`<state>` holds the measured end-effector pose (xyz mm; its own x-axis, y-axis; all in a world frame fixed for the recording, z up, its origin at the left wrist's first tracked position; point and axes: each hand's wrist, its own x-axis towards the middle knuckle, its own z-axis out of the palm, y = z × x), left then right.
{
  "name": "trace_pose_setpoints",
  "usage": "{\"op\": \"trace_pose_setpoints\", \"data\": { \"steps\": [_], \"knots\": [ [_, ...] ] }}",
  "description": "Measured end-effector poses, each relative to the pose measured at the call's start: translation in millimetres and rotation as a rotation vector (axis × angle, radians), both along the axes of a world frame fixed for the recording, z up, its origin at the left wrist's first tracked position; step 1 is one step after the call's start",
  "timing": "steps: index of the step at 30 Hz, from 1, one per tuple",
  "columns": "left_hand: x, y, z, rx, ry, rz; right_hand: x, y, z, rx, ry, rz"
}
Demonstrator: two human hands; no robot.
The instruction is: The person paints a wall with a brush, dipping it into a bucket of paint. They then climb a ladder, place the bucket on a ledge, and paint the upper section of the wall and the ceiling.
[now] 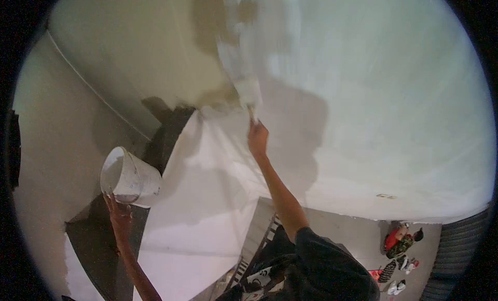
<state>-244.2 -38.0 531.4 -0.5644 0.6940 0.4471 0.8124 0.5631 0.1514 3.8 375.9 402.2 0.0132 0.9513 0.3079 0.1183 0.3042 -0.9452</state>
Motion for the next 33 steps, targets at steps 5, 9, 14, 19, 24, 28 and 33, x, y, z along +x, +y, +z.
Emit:
{"op": "trace_pose_setpoints", "data": {
  "steps": [5,9,14,19,24,28,33],
  "knots": [
    [-2.4,-1.5,0.1,0.093,-0.136,-0.040,49.1,-21.0,-139.4,-0.103,-0.169,-0.073],
    [4.2,-1.9,5.7,0.080,-0.120,-0.046,71.1,-42.6,-227.4,-0.498,-0.199,-0.115],
    [1.8,-1.9,4.2,0.119,-0.138,-0.041,61.7,-35.5,-204.8,-1.034,0.664,0.060],
    [5.4,-4.4,4.5,0.145,-0.224,-0.066,52.1,-2.2,-125.9,-0.943,0.897,0.061],
    [0.1,-6.7,-2.6,0.117,-0.062,-0.066,75.9,-53.5,66.8,-0.614,0.857,0.246],
    [12.4,-0.1,11.0,0.144,-0.215,-0.049,82.1,-66.1,159.7,-0.322,0.731,0.320],
    [12.1,0.0,7.9,0.121,-0.102,-0.018,93.4,-52.7,214.4,0.001,0.530,0.252]
  ]
}}
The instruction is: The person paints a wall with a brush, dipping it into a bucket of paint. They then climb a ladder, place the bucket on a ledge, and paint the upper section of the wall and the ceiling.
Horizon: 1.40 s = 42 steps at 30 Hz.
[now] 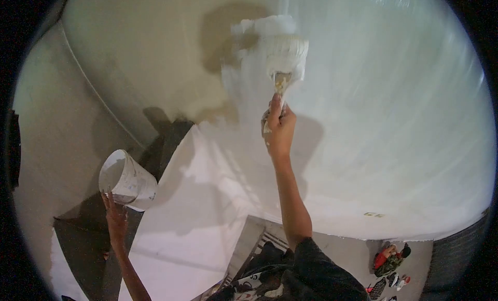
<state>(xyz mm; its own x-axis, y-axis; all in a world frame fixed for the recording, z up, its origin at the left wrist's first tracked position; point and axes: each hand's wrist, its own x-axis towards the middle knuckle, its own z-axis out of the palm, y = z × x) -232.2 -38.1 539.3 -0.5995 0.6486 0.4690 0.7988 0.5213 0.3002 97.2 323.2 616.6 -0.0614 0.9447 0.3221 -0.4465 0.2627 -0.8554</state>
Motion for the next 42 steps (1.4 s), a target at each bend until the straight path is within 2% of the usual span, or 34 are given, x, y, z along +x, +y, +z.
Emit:
{"op": "trace_pose_setpoints", "data": {
  "steps": [2,5,7,10,12,17,20,21,24,26,28,32,38,42],
  "knots": [
    [0.6,2.1,0.1,0.005,-0.038,0.012,7.7,19.9,-2.6,0.066,-0.046,-0.024],
    [10.4,5.4,10.6,0.032,-0.128,0.038,27.6,39.4,-43.9,-0.110,-0.129,0.065],
    [13.3,6.2,13.7,0.034,-0.140,0.059,39.8,38.0,-91.2,-0.046,-0.220,0.049],
    [-2.9,-1.7,0.2,0.009,0.047,0.040,55.0,27.8,-177.2,-0.192,-0.298,0.037],
    [12.3,3.6,17.1,0.019,-0.054,0.052,59.6,19.3,-237.9,-0.318,-0.359,0.022],
    [5.9,0.8,8.5,0.040,-0.081,0.037,51.3,0.7,-315.9,-0.631,-0.211,0.085],
    [-5.5,-4.4,-3.1,0.068,-0.016,-0.005,44.1,-1.1,-340.5,-0.925,0.123,0.184],
    [-6.9,-3.4,-5.2,0.084,-0.019,-0.009,39.9,-3.9,-328.3,-0.879,0.053,0.151],
    [3.5,-3.4,5.7,0.108,-0.056,-0.029,31.8,7.1,-268.3,-0.627,0.099,0.090],
    [6.6,-4.8,7.6,0.108,-0.074,-0.027,27.7,23.2,-208.9,-0.691,0.224,0.112],
    [5.7,-5.4,4.5,0.099,-0.075,-0.009,28.4,27.8,-158.3,-0.645,0.297,0.192],
    [9.4,-4.0,11.2,0.069,-0.118,0.027,27.5,9.1,-52.3,-0.507,0.205,0.191],
    [4.3,-4.0,6.7,0.068,-0.119,0.021,40.6,1.8,79.9,0.060,0.113,0.254],
    [0.4,-5.7,2.9,0.089,-0.110,0.013,46.1,14.0,133.0,-0.066,0.093,0.259]
  ]
}}
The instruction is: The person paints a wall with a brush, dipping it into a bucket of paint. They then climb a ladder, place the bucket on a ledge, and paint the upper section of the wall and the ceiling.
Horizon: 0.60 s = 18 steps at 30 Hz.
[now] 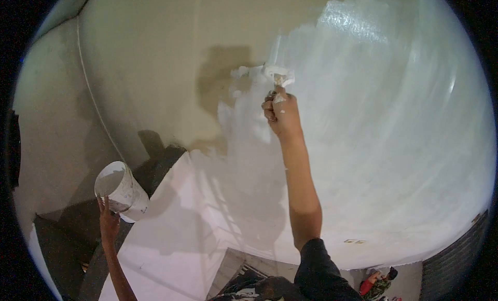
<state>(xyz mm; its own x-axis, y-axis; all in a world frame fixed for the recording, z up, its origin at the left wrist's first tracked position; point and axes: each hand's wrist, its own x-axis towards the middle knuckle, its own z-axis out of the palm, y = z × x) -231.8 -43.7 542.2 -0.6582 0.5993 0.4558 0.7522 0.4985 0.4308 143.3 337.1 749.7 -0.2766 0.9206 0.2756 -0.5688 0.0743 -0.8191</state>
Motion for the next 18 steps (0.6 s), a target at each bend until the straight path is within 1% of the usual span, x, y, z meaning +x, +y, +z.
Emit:
{"op": "trace_pose_setpoints", "data": {
  "steps": [1,4,7,8,10,12,14,15,16,17,18],
  "knots": [
    [-0.9,0.3,-2.8,0.014,0.019,-0.001,3.6,1.1,7.0,0.023,-0.012,0.007],
    [-8.5,-2.3,-11.8,0.026,0.216,-0.061,16.7,11.5,37.3,0.122,-0.086,0.046],
    [-8.2,-1.5,-12.4,0.023,0.205,-0.051,13.6,20.2,83.3,0.181,0.000,0.145],
    [-5.1,1.4,-8.0,0.026,0.132,-0.043,10.7,23.9,97.1,0.220,0.009,0.157],
    [5.1,4.5,1.7,0.031,-0.018,-0.019,5.2,16.1,130.4,0.267,-0.057,0.099],
    [0.5,3.5,-2.8,0.026,0.027,-0.022,2.9,40.0,159.1,0.412,-0.216,0.070],
    [-1.9,3.6,-3.5,0.027,0.047,-0.021,7.1,51.2,185.6,0.603,-0.561,-0.376],
    [-2.0,2.9,-3.1,0.029,0.042,-0.018,7.6,43.2,198.1,0.697,-0.728,-0.607],
    [-1.1,3.1,-3.2,0.033,0.033,-0.013,8.4,11.1,205.8,0.705,-0.769,-0.769],
    [-0.8,3.6,-3.6,0.024,0.037,0.000,10.9,29.3,211.2,1.006,-0.895,-1.140],
    [-0.8,2.8,-3.3,0.009,0.042,0.011,9.9,26.9,211.5,1.299,-1.002,-1.520]
  ]
}}
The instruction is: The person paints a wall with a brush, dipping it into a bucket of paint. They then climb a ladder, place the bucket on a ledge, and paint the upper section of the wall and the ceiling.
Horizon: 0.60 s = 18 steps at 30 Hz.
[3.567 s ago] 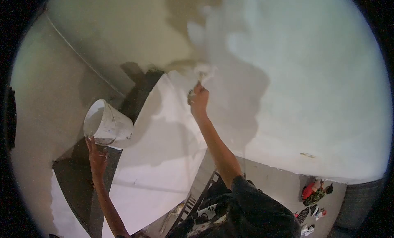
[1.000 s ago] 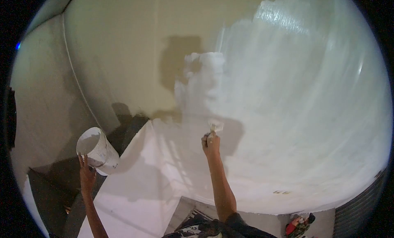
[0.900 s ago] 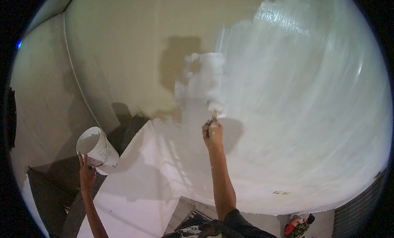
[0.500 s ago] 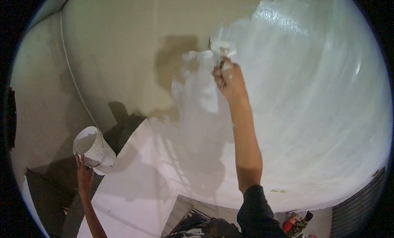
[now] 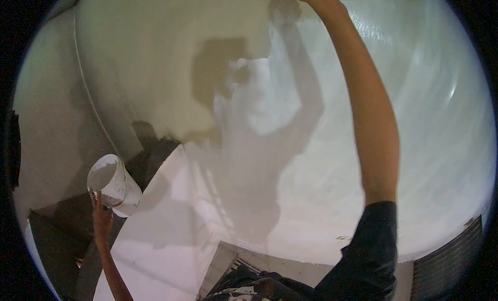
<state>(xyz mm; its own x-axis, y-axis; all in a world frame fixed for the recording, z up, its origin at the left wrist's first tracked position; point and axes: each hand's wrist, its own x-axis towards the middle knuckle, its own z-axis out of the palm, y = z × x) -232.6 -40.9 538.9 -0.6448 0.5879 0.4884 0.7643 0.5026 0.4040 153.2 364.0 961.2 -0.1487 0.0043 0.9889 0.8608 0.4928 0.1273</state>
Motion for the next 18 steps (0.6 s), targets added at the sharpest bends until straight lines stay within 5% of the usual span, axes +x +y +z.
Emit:
{"op": "trace_pose_setpoints", "data": {
  "steps": [3,5,9,11,14,18],
  "knots": [
    [-1.1,1.7,-1.4,0.033,-0.002,-0.019,-1.9,-17.4,5.4,-0.418,-0.147,-0.294],
    [-4.7,-2.4,-4.5,0.063,-0.068,-0.066,-5.2,-0.6,-26.7,-0.034,-0.408,-0.373],
    [0.9,0.8,2.5,0.064,-0.067,-0.030,-35.8,-14.4,-112.6,-0.196,-0.512,-0.374],
    [-5.8,-1.4,-4.0,0.042,0.001,-0.028,-43.9,1.8,-177.4,0.016,-0.520,-0.374],
    [2.5,0.8,4.6,0.047,-0.077,-0.013,-55.1,-9.3,-260.5,-0.226,-0.709,-0.541],
    [-9.5,-3.2,-6.6,0.040,-0.008,-0.036,-50.8,-39.3,-330.6,-0.457,-0.848,-0.407]
  ]
}}
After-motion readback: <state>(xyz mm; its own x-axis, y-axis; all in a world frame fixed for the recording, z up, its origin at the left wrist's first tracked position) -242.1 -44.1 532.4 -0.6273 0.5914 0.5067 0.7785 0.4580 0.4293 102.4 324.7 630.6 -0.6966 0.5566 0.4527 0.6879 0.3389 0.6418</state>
